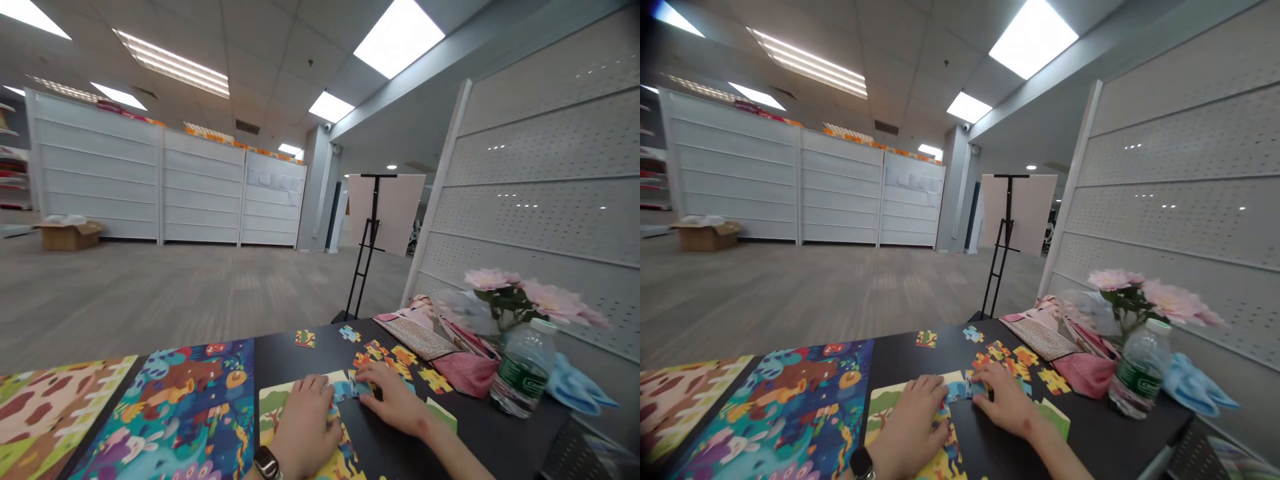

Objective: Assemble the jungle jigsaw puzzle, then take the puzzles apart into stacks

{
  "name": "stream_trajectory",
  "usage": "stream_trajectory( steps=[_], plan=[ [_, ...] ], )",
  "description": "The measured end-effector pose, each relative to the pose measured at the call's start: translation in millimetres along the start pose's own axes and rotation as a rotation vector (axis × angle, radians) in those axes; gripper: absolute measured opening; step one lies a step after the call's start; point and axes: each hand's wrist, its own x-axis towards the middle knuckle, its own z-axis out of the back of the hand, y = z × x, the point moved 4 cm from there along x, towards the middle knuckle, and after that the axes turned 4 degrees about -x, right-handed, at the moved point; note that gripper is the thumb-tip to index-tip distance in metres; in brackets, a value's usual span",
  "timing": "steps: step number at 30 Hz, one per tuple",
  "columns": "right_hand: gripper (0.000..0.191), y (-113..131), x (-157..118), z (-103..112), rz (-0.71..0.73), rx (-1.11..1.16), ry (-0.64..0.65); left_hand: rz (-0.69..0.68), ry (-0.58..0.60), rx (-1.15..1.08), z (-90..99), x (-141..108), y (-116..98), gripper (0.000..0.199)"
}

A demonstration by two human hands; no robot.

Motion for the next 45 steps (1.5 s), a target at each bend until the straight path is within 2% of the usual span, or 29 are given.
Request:
stream_trajectory(
  steps=[3,11,18,23,26,28,31,33,35,38,40,43,45],
  plan=[
    [0.033,-3,-6,-6,0.003,0.011,0.019,-0.003,0.003,0.006,2.2,0,-1,0.043],
    [0.034,-6,0,-8,0.005,0.026,0.019,0.01,0.021,0.03,1.3,0,0,0.044],
    [0.056,1,0,-3,-0.056,0.025,0.013,0.029,0.049,0.037,4.1,-1,-4,0.046],
    [0.071,11,-21,1,-0.017,0.059,0.045,0.017,0.024,0.007,2.1,0,0,0.046],
    [0.078,7,-42,-2,-0.017,0.092,0.088,0.009,0.017,-0.006,0.7,0,1,0.045],
    [0.073,1,-52,-3,-0.065,0.073,0.057,0.011,0.01,-0.008,0.3,0,1,0.046],
    [0.06,-7,-61,-2,-0.237,0.038,-0.004,0.013,0.005,-0.003,0.1,0,1,0.046],
    [0.061,-6,-65,-1,-0.323,0.044,-0.004,0.01,0.009,0.001,0.1,-1,1,0.046],
    [0.058,-1,-66,0,-0.298,0.084,0.027,0.011,0.014,0.006,0.0,-1,1,0.046],
    [0.049,6,-67,2,-0.16,0.174,0.067,0.01,0.018,0.013,-0.4,-1,1,0.046],
    [0.048,5,-68,3,-0.119,0.18,0.029,0.013,0.017,0.012,-0.7,0,2,0.047],
    [0.047,-1,-73,4,-0.191,0.117,-0.068,0.018,0.017,0.019,-0.7,0,2,0.047],
    [0.052,0,-77,3,-0.256,0.086,-0.056,0.014,0.022,0.03,0.0,0,1,0.046]
  ],
)
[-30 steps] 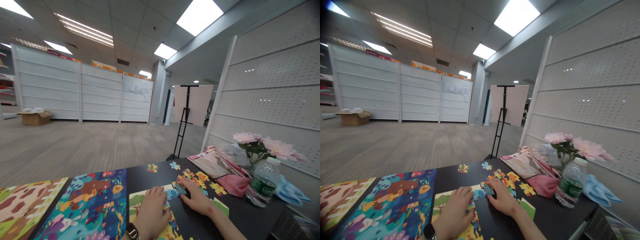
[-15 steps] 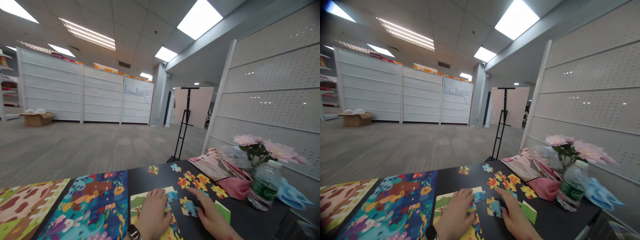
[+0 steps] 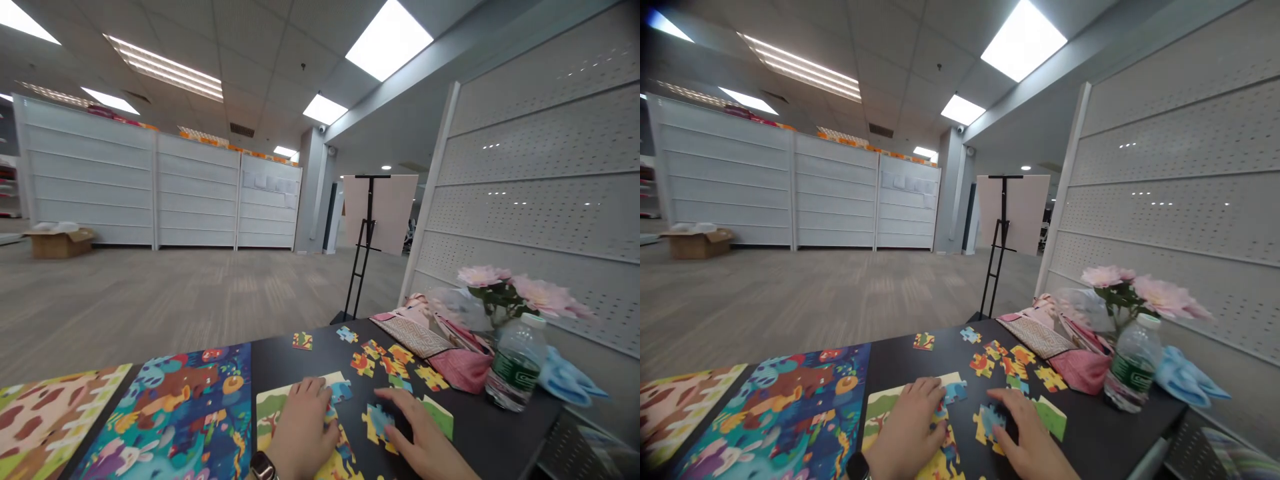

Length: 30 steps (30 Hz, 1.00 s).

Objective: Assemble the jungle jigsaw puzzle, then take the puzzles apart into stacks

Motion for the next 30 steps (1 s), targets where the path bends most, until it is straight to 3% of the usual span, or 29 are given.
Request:
stream_trajectory(
  steps=[5,11,17,30],
  plan=[
    [0.054,15,-9,4,-0.036,0.009,0.095,-0.003,0.005,0.024,3.1,-1,-3,0.046],
    [0.05,32,2,9,0.068,0.095,0.14,-0.012,0.013,0.032,1.3,-1,-2,0.046],
    [0.036,46,18,5,0.171,0.08,0.143,-0.025,-0.011,0.033,-2.4,0,2,0.043],
    [0.032,73,31,-9,0.37,0.057,0.101,-0.034,0.014,0.06,-4.6,2,7,0.051]
  ],
)
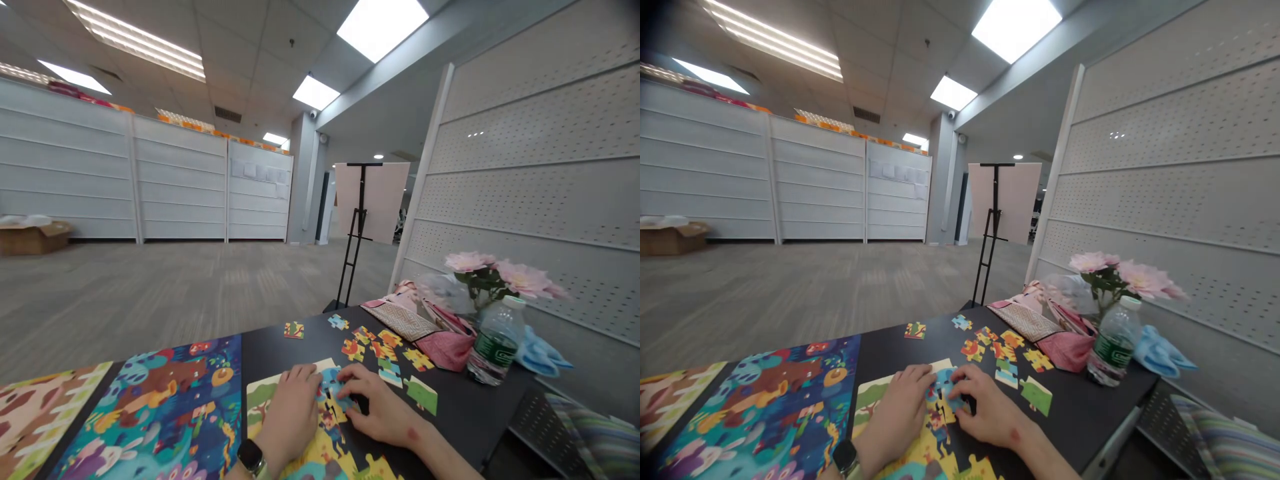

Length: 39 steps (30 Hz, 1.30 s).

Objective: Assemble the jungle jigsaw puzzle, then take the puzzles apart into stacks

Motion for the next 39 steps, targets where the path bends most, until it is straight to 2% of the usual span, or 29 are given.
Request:
stream_trajectory(
  steps=[7,13,20,28,30,32,35,39],
  plan=[
    [0.03,0,2,-6,0.066,-0.016,0.005,0.002,-0.005,-0.012,1.7,-1,-2,0.049],
    [0.035,14,-1,-1,0.118,-0.072,0.066,-0.005,-0.029,-0.026,4.1,-1,-4,0.043],
    [0.033,24,-2,2,0.095,-0.116,0.135,0.009,-0.035,-0.044,2.3,0,-3,0.039],
    [0.033,19,-11,-4,0.024,-0.08,0.099,0.017,-0.031,-0.08,4.4,-2,-5,0.045],
    [0.035,9,-15,-7,0.001,-0.034,0.079,0.02,-0.025,-0.082,4.4,-2,-5,0.046],
    [0.04,-11,-17,-5,-0.08,-0.027,-0.002,0.028,-0.02,-0.082,4.0,-2,-4,0.048],
    [0.046,-57,-13,11,-0.277,-0.114,-0.187,0.033,-0.016,-0.081,3.6,-2,-4,0.048],
    [0.049,-109,-1,38,-0.426,-0.195,-0.283,0.039,-0.017,-0.085,3.9,-1,-4,0.048]
  ],
)
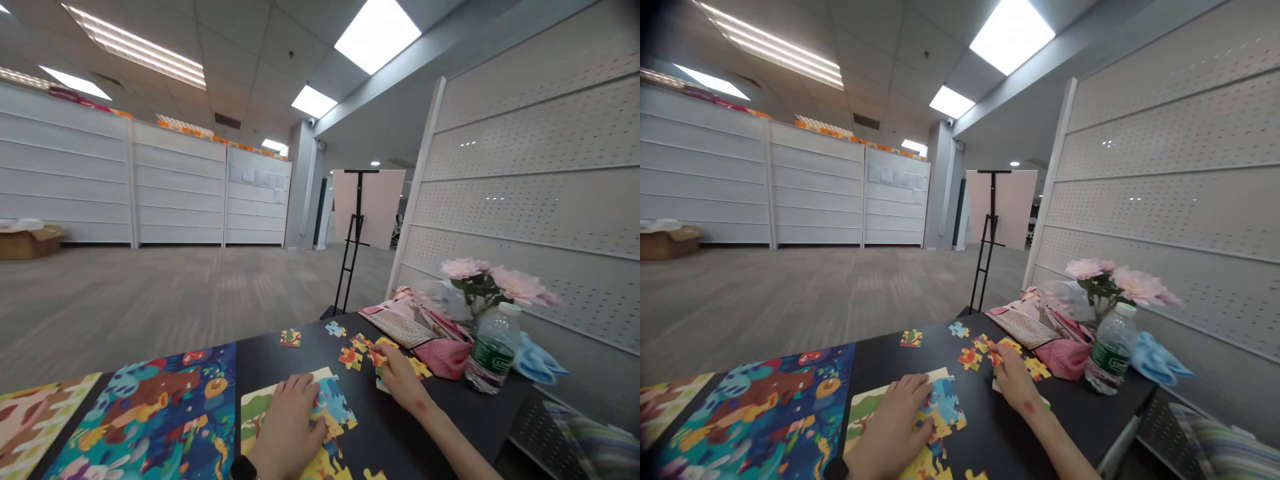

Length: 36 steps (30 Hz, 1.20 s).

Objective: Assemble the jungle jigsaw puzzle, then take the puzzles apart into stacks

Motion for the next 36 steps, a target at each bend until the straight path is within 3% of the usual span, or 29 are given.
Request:
stream_trajectory(
  steps=[4,12,22,27,32,36],
  plan=[
    [0.044,-9,20,-4,-0.014,-0.041,0.0,0.005,0.004,-0.005,-1.0,0,1,0.047],
    [0.033,27,18,-43,0.1,-0.06,0.072,0.009,0.014,0.005,-2.5,1,1,0.049],
    [0.038,18,10,-29,0.117,-0.081,0.13,0.006,0.009,0.003,0.7,-1,-2,0.048],
    [0.024,20,52,-35,0.096,-0.134,0.11,-0.001,-0.005,-0.016,-0.3,0,-1,0.047],
    [0.033,32,109,-60,0.074,-0.163,0.187,-0.001,-0.001,-0.033,0.8,0,0,0.048],
    [0.032,36,132,-72,0.04,-0.181,0.282,0.006,0.0,-0.037,5.6,0,-2,0.046]
  ],
)
